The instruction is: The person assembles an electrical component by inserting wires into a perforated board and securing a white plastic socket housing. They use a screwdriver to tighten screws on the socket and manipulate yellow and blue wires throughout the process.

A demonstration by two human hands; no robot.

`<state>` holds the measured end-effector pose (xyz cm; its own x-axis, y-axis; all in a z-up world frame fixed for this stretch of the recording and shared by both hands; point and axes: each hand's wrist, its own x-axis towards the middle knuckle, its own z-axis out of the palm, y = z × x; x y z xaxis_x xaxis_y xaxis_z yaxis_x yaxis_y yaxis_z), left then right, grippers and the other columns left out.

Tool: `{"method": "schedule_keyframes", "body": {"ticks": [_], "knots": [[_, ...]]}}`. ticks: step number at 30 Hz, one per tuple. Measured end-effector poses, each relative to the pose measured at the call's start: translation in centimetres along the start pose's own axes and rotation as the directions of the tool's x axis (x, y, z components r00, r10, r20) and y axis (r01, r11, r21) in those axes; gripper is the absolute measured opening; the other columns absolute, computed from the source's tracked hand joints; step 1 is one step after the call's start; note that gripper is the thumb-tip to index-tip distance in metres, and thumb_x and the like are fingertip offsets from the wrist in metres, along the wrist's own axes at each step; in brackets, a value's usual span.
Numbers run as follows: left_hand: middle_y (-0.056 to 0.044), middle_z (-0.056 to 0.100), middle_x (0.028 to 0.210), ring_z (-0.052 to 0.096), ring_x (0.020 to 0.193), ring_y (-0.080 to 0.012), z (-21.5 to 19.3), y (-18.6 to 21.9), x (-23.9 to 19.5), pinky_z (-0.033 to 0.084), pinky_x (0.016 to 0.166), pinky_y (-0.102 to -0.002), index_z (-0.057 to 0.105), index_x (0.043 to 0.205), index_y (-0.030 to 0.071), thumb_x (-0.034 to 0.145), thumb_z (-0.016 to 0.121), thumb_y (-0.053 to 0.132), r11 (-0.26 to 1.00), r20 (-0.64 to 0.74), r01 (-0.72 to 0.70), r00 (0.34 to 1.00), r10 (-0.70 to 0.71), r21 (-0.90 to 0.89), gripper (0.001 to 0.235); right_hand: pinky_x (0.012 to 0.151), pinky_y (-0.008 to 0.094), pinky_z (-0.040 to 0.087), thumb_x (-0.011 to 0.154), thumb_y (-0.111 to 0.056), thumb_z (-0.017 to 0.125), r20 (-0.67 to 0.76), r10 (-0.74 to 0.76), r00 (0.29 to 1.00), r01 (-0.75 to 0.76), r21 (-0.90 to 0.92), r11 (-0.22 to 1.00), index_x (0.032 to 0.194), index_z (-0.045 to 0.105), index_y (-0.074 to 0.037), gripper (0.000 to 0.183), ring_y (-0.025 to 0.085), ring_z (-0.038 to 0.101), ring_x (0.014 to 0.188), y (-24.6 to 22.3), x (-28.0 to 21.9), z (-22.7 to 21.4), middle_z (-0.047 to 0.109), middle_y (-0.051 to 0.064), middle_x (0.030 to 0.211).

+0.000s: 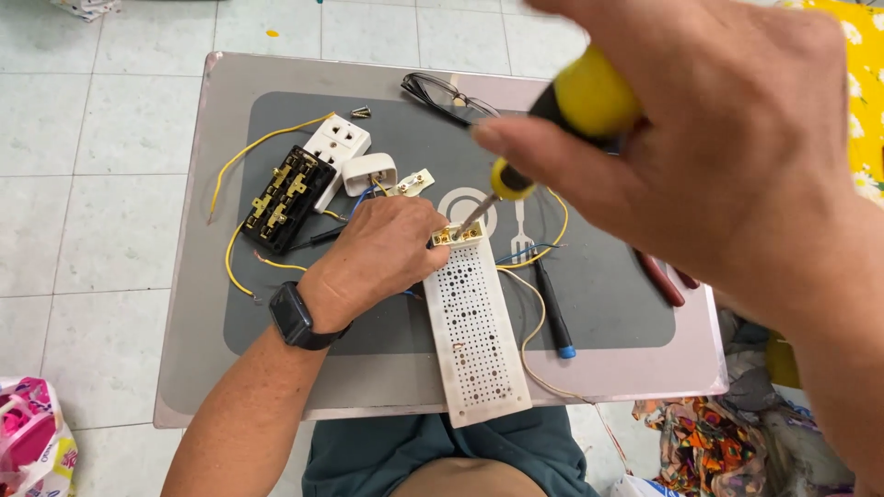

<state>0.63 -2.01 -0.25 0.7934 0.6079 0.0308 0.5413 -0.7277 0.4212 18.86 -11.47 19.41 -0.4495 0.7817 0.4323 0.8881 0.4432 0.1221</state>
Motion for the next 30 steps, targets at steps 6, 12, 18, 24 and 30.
{"method": "schedule_keyframes", "body": {"ticks": [6, 12, 18, 24, 30], "knots": [[-0.011, 0.055, 0.067, 0.053, 0.065, -0.0383, 0.4, -0.3, 0.0, 0.041, 0.059, -0.051, 0.043, 0.060, 0.007, 0.079, 0.055, 0.021, 1.000, -0.017, -0.005, 1.000, 0.005, 0.003, 0.027, 0.080, 0.056, 0.040, 0.086, -0.019, 0.067, 0.179, 0.028, 0.983, -0.055, 0.149, 0.987, 0.135, 0.050, 0.005, 0.057, 0.048, 0.056, 0.104, -0.3, 1.2, -1.0, 0.062, 0.021, 0.127], [-0.010, 0.050, 0.062, 0.048, 0.060, -0.0360, 0.0, 0.0, -0.1, 0.038, 0.056, -0.049, 0.037, 0.058, 0.008, 0.081, 0.054, 0.019, 1.000, -0.031, -0.007, 1.000, 0.007, 0.008, 0.030, 0.067, 0.049, 0.037, 0.102, -0.066, 0.091, 0.139, 0.213, 0.967, -0.186, -0.185, 0.965, 0.101, 0.054, -0.005, 0.071, 0.037, 0.051, 0.077, -0.2, 0.7, -0.6, 0.057, 0.009, 0.087], [-0.009, 0.053, 0.067, 0.050, 0.062, -0.0342, -0.1, 0.0, -0.1, 0.039, 0.058, -0.048, 0.041, 0.060, 0.007, 0.082, 0.053, 0.020, 1.000, 0.034, 0.003, 0.999, -0.003, -0.004, 0.028, 0.072, 0.051, 0.039, 0.092, -0.039, 0.076, 0.180, 0.116, 0.977, -0.125, 0.039, 0.991, 0.127, 0.055, 0.002, 0.058, 0.037, 0.054, 0.073, -0.1, 0.5, -0.3, 0.059, 0.012, 0.095], [-0.008, 0.047, 0.064, 0.043, 0.058, -0.0325, 0.2, -0.1, -0.2, 0.036, 0.056, -0.047, 0.033, 0.061, 0.008, 0.083, 0.055, 0.017, 1.000, -0.025, -0.013, 1.000, 0.012, -0.008, 0.032, 0.072, 0.054, 0.041, 0.088, -0.017, 0.070, 0.209, 0.072, 0.975, -0.107, 0.162, 0.981, 0.152, 0.044, 0.001, 0.072, 0.042, 0.055, 0.074, -0.6, 0.8, -1.1, 0.064, 0.018, 0.113], [-0.010, 0.055, 0.066, 0.051, 0.062, -0.0377, 0.6, -0.4, -0.1, 0.039, 0.058, -0.051, 0.041, 0.059, 0.007, 0.079, 0.054, 0.017, 0.999, -0.081, -0.048, 0.996, 0.048, 0.006, 0.026, 0.065, 0.046, 0.035, 0.112, -0.085, 0.087, 0.028, 0.149, 0.988, -0.135, -0.288, 0.948, 0.113, 0.061, -0.007, 0.082, 0.035, 0.056, 0.078, 0.7, -0.6, 0.6, 0.054, 0.008, 0.086]]}}
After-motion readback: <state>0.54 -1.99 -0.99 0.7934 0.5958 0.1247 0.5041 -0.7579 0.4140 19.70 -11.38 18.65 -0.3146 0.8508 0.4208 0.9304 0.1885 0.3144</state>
